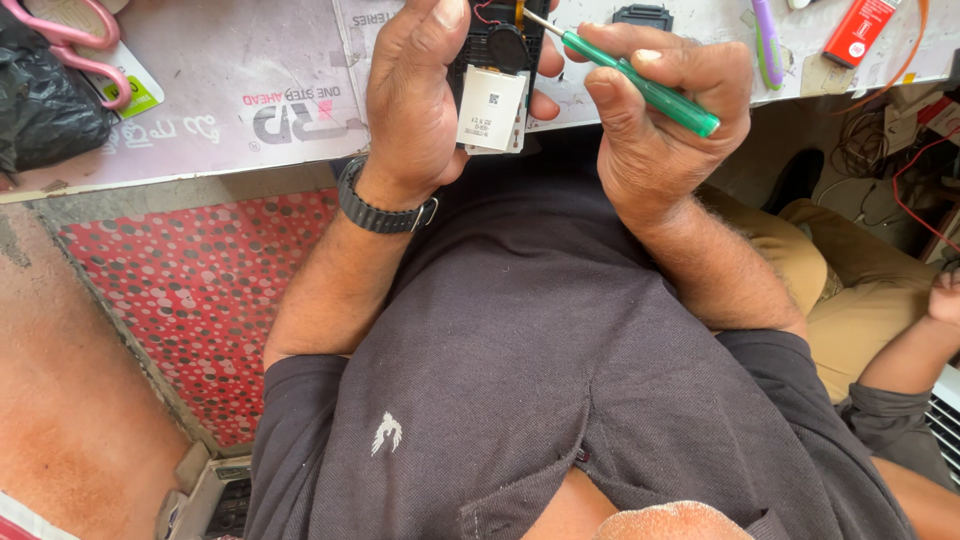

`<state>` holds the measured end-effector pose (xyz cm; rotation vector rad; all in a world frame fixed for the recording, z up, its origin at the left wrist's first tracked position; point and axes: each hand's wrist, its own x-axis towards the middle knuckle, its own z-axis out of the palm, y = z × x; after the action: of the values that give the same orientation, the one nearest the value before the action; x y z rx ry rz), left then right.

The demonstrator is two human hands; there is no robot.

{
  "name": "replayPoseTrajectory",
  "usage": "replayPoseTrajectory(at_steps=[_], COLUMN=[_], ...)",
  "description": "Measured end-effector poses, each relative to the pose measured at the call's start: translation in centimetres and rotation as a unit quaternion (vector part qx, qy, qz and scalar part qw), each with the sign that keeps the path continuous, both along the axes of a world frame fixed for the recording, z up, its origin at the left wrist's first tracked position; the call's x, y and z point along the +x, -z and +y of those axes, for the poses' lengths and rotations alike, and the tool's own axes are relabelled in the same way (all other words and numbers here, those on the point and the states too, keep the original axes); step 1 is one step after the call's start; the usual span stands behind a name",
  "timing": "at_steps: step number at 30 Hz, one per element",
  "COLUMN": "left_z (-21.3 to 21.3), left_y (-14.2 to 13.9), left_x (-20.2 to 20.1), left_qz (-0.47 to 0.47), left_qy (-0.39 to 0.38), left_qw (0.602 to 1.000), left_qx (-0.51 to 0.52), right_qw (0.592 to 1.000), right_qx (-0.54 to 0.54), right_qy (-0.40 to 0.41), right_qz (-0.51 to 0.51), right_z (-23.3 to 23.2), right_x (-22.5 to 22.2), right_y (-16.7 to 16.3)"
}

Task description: The person uses a green screwdriver to manipulate internal components of a disassembled electronic device. They adjust wires and a small circular component inside the device's casing, then reposition the battery and other parts.

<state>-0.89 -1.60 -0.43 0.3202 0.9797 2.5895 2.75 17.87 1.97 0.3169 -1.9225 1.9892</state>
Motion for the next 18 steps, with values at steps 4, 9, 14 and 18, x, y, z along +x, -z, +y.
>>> replayPoseTrajectory(at_steps=[4,9,14,18], left_z=[0.0,0.1,0.1,0.0], left_y=[0.0,0.1,0.3,0.5], left_x=[0.2,0.2,-0.1,-0.1], left_qz=[-0.017,-0.026,-0.023,-0.025], left_qy=[-0.01,-0.018,-0.016,-0.016], left_qw=[1.0,1.0,0.999,0.999], left_qx=[-0.006,0.0,0.016,0.013], right_qw=[1.0,1.0,1.0,0.999], right_qx=[-0.003,-0.001,-0.006,-0.02], right_qy=[-0.025,-0.008,-0.019,-0.045], right_qz=[0.013,-0.018,0.012,0.014], right_z=[0.0,-0.3,-0.7,-0.8], right_x=[-0.3,0.6,0.6,0.4], right_y=[0.2,0.6,1.3,1.4])
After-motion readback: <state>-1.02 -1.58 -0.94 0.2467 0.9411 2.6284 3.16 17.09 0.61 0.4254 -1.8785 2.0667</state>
